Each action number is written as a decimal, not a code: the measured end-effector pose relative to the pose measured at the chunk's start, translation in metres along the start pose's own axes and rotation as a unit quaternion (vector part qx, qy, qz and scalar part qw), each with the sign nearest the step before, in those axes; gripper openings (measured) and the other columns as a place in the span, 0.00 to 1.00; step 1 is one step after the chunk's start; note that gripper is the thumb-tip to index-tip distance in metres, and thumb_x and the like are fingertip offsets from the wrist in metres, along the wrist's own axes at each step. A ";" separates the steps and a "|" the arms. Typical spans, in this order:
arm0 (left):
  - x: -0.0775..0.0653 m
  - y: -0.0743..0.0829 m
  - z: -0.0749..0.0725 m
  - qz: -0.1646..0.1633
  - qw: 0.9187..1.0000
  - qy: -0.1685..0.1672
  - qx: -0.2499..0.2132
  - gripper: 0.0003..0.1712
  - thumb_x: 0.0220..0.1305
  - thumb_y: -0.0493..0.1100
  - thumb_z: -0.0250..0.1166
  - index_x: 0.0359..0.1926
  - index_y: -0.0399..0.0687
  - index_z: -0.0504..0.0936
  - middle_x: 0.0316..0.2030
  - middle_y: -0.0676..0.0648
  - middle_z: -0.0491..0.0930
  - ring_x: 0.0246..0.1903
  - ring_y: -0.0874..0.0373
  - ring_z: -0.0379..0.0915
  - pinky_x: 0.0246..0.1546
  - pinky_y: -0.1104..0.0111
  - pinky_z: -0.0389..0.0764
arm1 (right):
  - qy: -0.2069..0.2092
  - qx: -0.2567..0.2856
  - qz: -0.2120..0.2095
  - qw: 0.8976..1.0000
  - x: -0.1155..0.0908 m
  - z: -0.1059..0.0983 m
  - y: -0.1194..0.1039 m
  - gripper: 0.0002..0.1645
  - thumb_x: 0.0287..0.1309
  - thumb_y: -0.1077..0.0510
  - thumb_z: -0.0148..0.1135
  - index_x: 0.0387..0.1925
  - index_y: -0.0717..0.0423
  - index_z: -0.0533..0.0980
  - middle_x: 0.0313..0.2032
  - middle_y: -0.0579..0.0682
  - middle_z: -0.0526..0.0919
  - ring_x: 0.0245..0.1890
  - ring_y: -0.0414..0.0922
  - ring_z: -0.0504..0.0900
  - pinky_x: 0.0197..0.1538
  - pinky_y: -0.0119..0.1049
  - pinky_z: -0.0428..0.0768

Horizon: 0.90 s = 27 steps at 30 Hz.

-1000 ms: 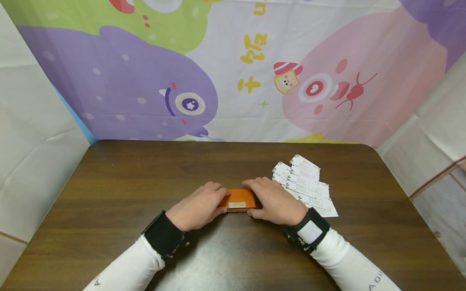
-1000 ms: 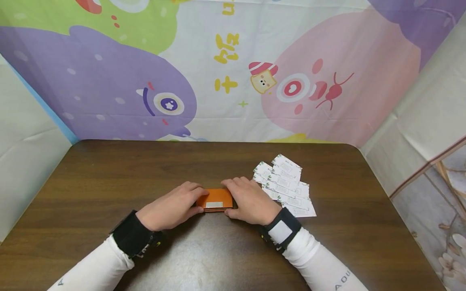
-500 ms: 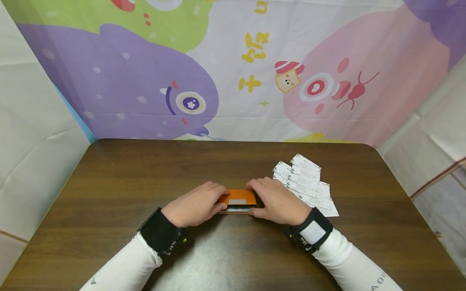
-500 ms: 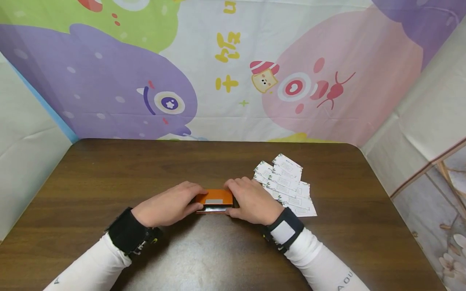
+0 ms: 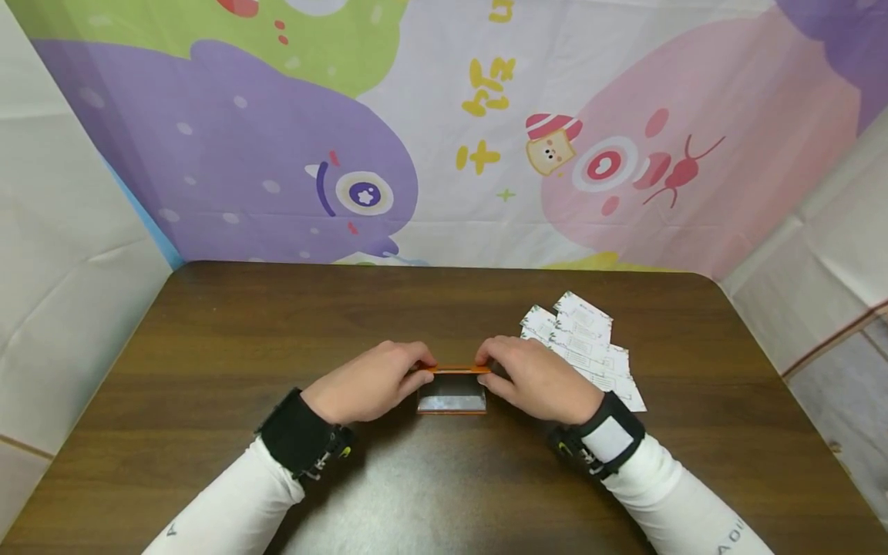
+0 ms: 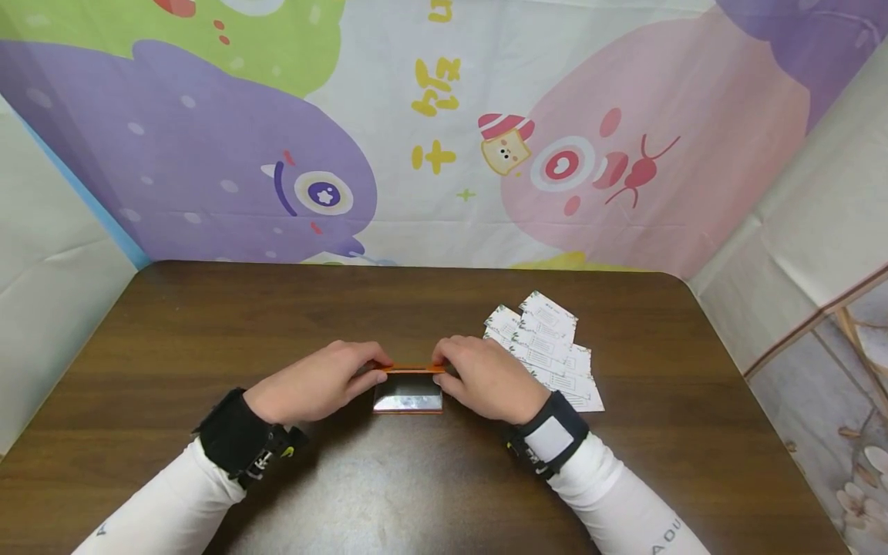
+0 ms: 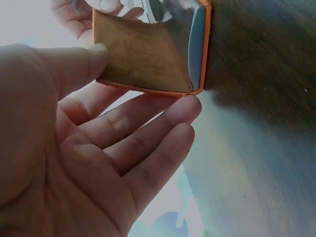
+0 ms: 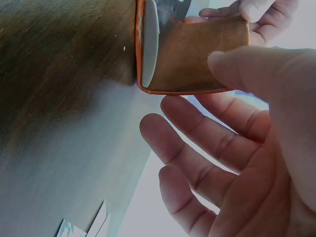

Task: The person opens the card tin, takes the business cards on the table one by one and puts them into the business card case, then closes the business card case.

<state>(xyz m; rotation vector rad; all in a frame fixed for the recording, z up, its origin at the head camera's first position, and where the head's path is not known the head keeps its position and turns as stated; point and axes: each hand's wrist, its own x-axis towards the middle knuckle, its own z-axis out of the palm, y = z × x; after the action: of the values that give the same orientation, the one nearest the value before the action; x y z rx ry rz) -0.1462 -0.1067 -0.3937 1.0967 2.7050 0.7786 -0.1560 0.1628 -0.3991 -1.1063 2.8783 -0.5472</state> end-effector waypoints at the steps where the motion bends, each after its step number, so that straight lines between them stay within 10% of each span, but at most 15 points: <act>1: 0.000 0.000 0.000 0.001 1.000 0.005 -0.004 0.10 0.74 0.45 0.58 0.49 0.47 0.81 0.38 0.57 0.80 0.34 0.67 0.75 0.39 0.71 0.77 | 0.001 0.004 0.003 1.000 0.000 0.000 0.000 0.06 0.64 0.51 0.64 0.41 0.44 0.78 0.34 0.34 0.76 0.30 0.34 0.75 0.37 0.30 0.75; 16: 0.004 -0.011 -0.002 -0.019 0.995 0.088 -0.044 0.06 0.72 0.41 0.61 0.45 0.48 0.82 0.35 0.54 0.81 0.30 0.64 0.73 0.35 0.69 0.76 | 0.028 0.046 0.055 0.997 0.004 0.002 0.006 0.05 0.70 0.54 0.58 0.44 0.45 0.79 0.33 0.34 0.78 0.29 0.35 0.76 0.35 0.32 0.75; 27: 0.004 -0.020 -0.001 -0.060 0.988 0.081 -0.112 0.13 0.71 0.40 0.61 0.54 0.44 0.78 0.44 0.51 0.82 0.42 0.63 0.80 0.45 0.69 0.79 | 0.038 0.094 0.073 0.992 0.005 0.003 0.007 0.13 0.70 0.58 0.58 0.52 0.55 0.77 0.36 0.40 0.81 0.33 0.35 0.78 0.37 0.34 0.77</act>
<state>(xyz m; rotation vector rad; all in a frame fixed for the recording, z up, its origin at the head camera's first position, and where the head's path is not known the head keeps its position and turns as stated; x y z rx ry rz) -0.1616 -0.1167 -0.4028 0.8456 2.6949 1.1638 -0.1634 0.1635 -0.4040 -0.8590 2.8668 -0.8483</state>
